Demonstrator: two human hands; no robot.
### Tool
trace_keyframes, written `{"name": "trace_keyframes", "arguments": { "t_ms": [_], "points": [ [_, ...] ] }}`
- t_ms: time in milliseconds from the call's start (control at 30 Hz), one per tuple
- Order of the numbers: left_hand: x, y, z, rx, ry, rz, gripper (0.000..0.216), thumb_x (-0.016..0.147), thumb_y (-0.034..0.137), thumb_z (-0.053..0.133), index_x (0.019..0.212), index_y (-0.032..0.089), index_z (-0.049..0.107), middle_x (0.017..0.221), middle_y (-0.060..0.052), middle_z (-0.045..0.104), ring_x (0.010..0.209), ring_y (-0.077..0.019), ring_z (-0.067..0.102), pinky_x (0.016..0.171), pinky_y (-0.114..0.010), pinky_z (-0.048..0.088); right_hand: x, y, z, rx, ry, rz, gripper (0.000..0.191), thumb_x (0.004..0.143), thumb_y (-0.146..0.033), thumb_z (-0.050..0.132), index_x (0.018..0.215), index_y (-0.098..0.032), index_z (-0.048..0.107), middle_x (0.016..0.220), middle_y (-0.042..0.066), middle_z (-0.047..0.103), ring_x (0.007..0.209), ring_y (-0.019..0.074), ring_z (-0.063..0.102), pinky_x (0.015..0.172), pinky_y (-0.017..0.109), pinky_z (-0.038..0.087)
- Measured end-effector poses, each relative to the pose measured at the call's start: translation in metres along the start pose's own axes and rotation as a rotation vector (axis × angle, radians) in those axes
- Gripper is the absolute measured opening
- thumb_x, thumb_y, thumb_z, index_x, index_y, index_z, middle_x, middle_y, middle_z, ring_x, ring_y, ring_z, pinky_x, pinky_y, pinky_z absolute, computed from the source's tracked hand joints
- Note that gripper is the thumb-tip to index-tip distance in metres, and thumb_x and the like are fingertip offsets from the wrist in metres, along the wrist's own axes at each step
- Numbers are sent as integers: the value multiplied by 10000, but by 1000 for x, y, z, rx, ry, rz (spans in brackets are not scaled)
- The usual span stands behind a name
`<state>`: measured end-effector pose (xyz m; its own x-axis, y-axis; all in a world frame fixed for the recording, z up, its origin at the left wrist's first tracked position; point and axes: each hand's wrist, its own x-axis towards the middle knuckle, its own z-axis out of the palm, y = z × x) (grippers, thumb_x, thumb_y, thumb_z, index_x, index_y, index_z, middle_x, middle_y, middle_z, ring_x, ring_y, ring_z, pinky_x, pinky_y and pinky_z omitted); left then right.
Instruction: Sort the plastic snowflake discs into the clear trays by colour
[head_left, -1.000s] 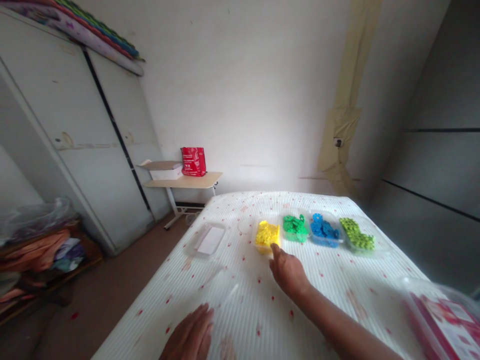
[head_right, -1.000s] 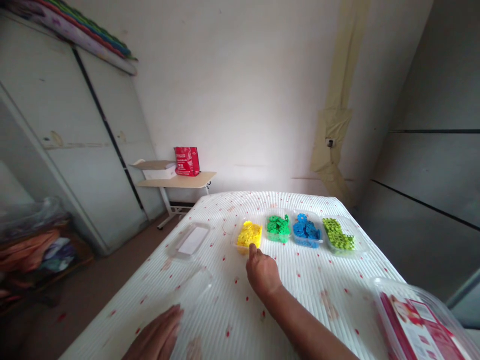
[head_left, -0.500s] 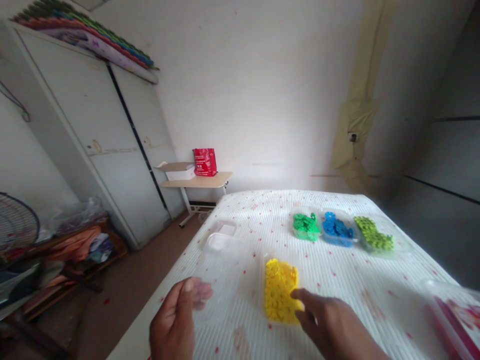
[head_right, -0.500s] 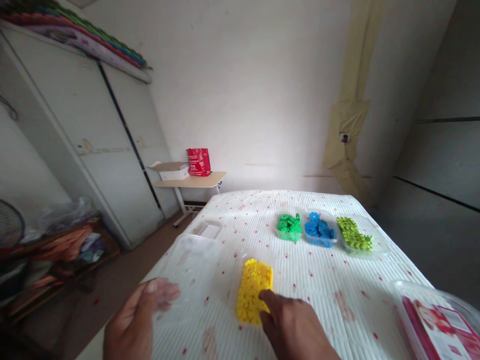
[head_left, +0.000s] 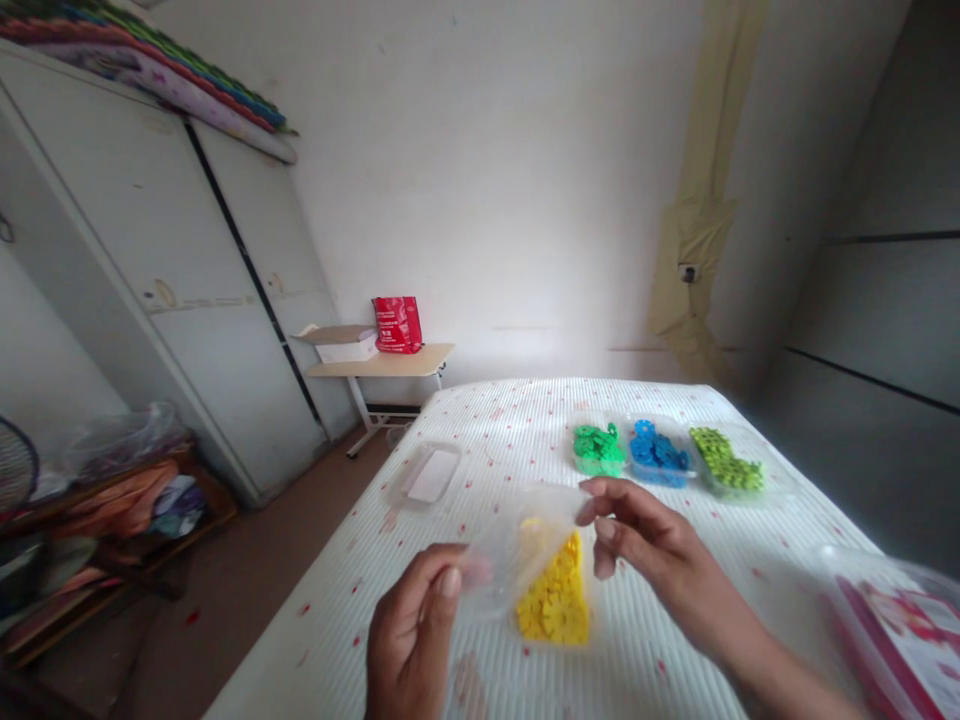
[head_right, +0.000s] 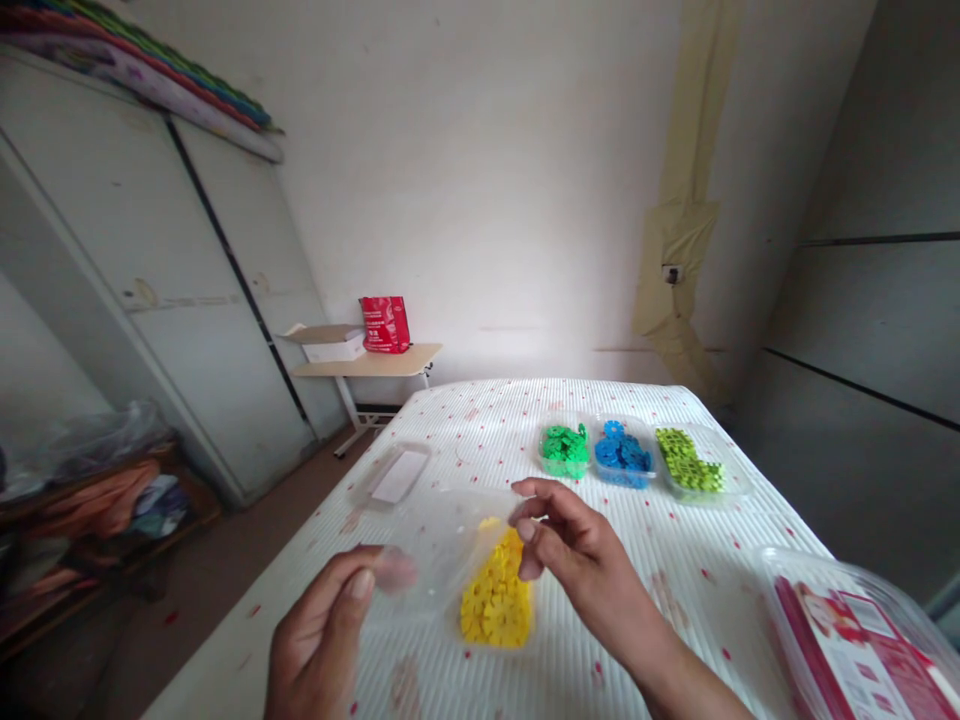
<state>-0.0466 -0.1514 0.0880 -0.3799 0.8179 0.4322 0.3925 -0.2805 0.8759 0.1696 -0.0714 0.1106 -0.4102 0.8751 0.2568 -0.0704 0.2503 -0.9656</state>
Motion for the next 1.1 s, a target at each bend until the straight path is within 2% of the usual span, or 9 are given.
{"name": "trace_keyframes", "arguments": {
  "t_ms": [100,200,367,500,667,800,867,967,1100],
  "points": [
    [15,-9,6,-5,-103,178,263,843,356,465,875,174,651,927,-67,662,910,-194,595,809,-274,464,-3,-5,-14,65,-16,6,201,843,-369,516,992,-236,536,766,14,642,678,137,618,672,293,507],
    [33,-18,16,-21,-214,273,259,854,330,452,947,194,652,1101,-78,613,1060,-205,536,929,-331,414,-10,-4,-22,-71,34,-110,99,842,-318,531,900,-240,551,979,44,646,931,176,613,785,305,504],
    [48,-40,37,-86,-359,93,291,861,330,449,1064,238,636,1334,-60,463,1244,-219,396,1045,-408,310,-32,25,-18,-598,-12,-390,142,831,-198,542,963,-248,557,1087,64,614,973,172,607,786,246,513],
    [44,-58,52,-183,-448,-9,290,854,322,456,1050,221,645,1301,-71,496,1210,-215,444,1041,-403,327,-42,55,-10,-735,-107,-524,176,835,-133,516,981,-230,514,998,65,635,988,161,601,780,198,508],
    [39,-72,59,-161,-432,34,256,818,268,491,1009,208,650,1301,-77,487,1217,-218,437,1026,-384,350,-42,63,-6,-683,-198,-431,95,849,-151,482,905,-218,520,936,61,615,948,154,604,787,211,500],
    [35,-81,58,-23,-383,100,306,739,147,527,1010,220,650,1294,-63,495,1223,-216,426,1052,-379,306,-47,62,-4,-623,-256,-274,75,822,-202,511,886,-212,548,1077,82,574,661,97,614,608,191,508],
    [33,-85,59,-38,-354,69,387,707,122,531,1068,226,623,1301,-59,492,1228,-213,420,1053,-369,300,-48,62,-5,-595,-211,-245,94,818,-243,513,891,-215,565,1092,83,574,589,84,585,564,198,496],
    [38,-87,62,-164,-260,-79,441,695,176,547,1136,188,570,1236,-92,547,1168,-214,485,999,-347,365,-37,63,-10,-575,41,-183,167,833,-325,483,913,-214,579,959,70,621,546,96,541,551,225,477],
    [58,-81,71,-187,-108,-326,383,698,333,570,1019,127,604,1047,-127,636,931,-213,611,758,-293,484,6,70,-22,-428,333,38,339,797,-466,479,957,-180,568,749,37,616,499,112,491,464,234,417]
  ]
}}
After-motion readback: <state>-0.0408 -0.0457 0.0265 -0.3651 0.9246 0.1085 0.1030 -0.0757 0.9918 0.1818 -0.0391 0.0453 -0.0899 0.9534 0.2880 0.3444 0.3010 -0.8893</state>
